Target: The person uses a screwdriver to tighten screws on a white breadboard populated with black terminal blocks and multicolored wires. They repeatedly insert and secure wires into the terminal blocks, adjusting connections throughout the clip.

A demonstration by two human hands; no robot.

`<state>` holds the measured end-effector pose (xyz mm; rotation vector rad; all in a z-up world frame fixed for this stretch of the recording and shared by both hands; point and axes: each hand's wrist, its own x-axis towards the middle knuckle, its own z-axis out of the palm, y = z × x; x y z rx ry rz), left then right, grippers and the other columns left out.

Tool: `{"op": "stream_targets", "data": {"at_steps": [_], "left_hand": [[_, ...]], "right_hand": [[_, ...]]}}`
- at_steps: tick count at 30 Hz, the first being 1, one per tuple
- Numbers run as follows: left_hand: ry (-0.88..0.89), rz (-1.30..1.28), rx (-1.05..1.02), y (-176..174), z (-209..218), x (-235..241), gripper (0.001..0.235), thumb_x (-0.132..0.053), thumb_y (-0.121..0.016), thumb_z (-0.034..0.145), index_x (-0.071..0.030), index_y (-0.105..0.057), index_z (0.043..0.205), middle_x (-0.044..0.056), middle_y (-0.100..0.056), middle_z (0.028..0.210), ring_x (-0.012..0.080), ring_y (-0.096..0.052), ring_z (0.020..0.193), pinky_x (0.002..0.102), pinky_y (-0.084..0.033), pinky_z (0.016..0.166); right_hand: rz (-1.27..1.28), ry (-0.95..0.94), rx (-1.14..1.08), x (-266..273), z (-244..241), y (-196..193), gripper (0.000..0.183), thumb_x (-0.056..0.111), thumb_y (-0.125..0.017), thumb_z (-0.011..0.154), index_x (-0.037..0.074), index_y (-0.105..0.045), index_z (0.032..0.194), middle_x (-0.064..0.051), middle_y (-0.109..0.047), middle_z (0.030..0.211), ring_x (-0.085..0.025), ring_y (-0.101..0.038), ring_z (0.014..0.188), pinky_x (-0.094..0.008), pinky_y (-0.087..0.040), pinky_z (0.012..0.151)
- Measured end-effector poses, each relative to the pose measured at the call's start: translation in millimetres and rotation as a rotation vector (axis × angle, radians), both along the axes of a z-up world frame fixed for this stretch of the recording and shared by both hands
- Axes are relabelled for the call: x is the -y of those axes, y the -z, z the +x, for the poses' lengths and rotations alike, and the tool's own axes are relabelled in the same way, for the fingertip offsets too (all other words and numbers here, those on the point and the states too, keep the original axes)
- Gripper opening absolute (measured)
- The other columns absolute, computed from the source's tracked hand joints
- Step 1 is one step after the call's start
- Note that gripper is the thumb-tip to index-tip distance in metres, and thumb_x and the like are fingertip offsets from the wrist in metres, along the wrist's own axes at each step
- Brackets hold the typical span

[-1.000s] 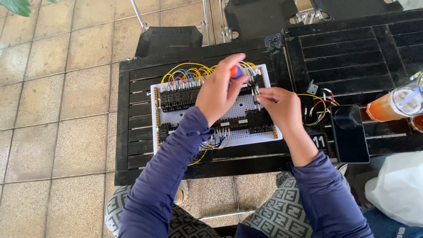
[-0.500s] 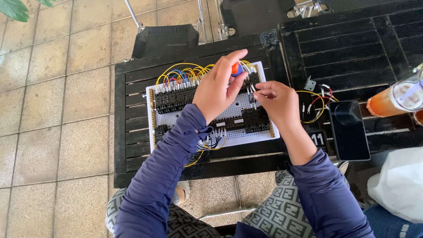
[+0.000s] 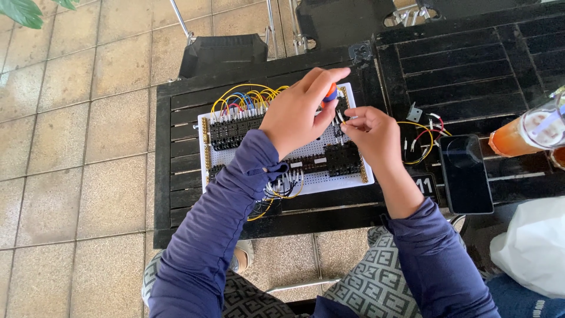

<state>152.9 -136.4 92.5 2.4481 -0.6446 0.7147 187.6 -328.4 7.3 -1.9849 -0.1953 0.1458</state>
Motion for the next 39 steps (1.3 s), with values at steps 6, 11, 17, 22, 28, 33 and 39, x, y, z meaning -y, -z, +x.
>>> {"op": "stream_targets", "data": {"at_steps": [6, 11, 17, 22, 28, 33, 39], "left_hand": [[-0.232, 0.296, 0.180, 18.1, 21.2, 3.3, 0.020, -0.041, -0.056, 0.103, -0.024, -0.052, 0.112, 0.001, -0.058, 0.080, 0.0302, -0.068, 0.056, 0.043, -0.058, 0.052], [-0.223, 0.317, 0.021, 12.6, 20.1, 8.8, 0.041, -0.031, -0.055, 0.099, -0.014, -0.047, 0.135, 0.007, -0.061, 0.101, 0.0308, -0.069, 0.076, 0.045, -0.055, 0.054], [-0.239, 0.378, -0.016, 14.2, 15.2, 9.2, 0.039, -0.043, -0.051, 0.101, -0.019, -0.039, 0.130, 0.008, -0.067, 0.089, 0.0369, -0.072, 0.069, 0.051, -0.057, 0.061], [-0.169, 0.327, -0.036, 9.4, 13.3, 11.5, 0.036, -0.029, -0.049, 0.100, -0.017, -0.041, 0.133, 0.009, -0.066, 0.091, 0.0389, -0.074, 0.074, 0.051, -0.059, 0.066], [-0.207, 0.385, 0.001, 11.7, 13.4, 11.4, 0.039, -0.043, -0.044, 0.103, -0.021, -0.040, 0.135, 0.006, -0.070, 0.085, 0.0362, -0.074, 0.069, 0.053, -0.057, 0.064], [-0.201, 0.302, 0.160, 15.7, 19.2, 9.0, 0.017, -0.034, -0.050, 0.101, -0.020, -0.050, 0.111, 0.003, -0.059, 0.077, 0.0326, -0.070, 0.060, 0.046, -0.058, 0.055], [-0.215, 0.200, 0.263, 19.4, 28.5, 6.3, 0.044, -0.038, -0.060, 0.090, -0.026, -0.046, 0.131, -0.003, -0.057, 0.085, 0.0280, -0.071, 0.070, 0.043, -0.059, 0.061]], "right_hand": [[-0.062, 0.021, -0.006, -4.0, 3.9, 15.1, 0.027, 0.023, -0.077, 0.087, 0.019, -0.078, 0.114, -0.002, -0.078, 0.096, -0.010, -0.072, 0.087, -0.026, -0.053, 0.077], [-0.066, 0.051, 0.183, -10.8, -5.3, 18.3, 0.011, 0.014, -0.078, 0.088, 0.014, -0.082, 0.099, -0.002, -0.077, 0.086, -0.012, -0.071, 0.079, -0.028, -0.055, 0.074], [-0.145, 0.140, 0.348, -18.1, -9.4, 32.2, 0.008, 0.014, -0.080, 0.085, 0.017, -0.083, 0.092, -0.003, -0.073, 0.071, -0.023, -0.071, 0.073, -0.035, -0.057, 0.073], [-0.150, 0.136, 0.397, -15.9, -7.8, 32.9, 0.011, 0.012, -0.082, 0.083, 0.018, -0.082, 0.091, -0.003, -0.075, 0.077, -0.027, -0.073, 0.077, -0.036, -0.058, 0.077], [-0.145, 0.127, 0.383, -13.4, -8.7, 3.2, 0.013, 0.009, -0.083, 0.082, 0.013, -0.081, 0.094, -0.006, -0.076, 0.078, -0.026, -0.075, 0.075, -0.036, -0.058, 0.073], [0.007, 0.078, 0.222, -20.3, -17.8, -12.4, 0.010, 0.010, -0.083, 0.087, 0.015, -0.082, 0.095, -0.004, -0.076, 0.078, -0.020, -0.073, 0.073, -0.032, -0.057, 0.073], [0.023, 0.125, 0.243, -22.6, -7.6, 0.1, 0.004, 0.015, -0.080, 0.093, 0.017, -0.081, 0.095, 0.000, -0.075, 0.077, -0.013, -0.068, 0.067, -0.029, -0.055, 0.068]]}}
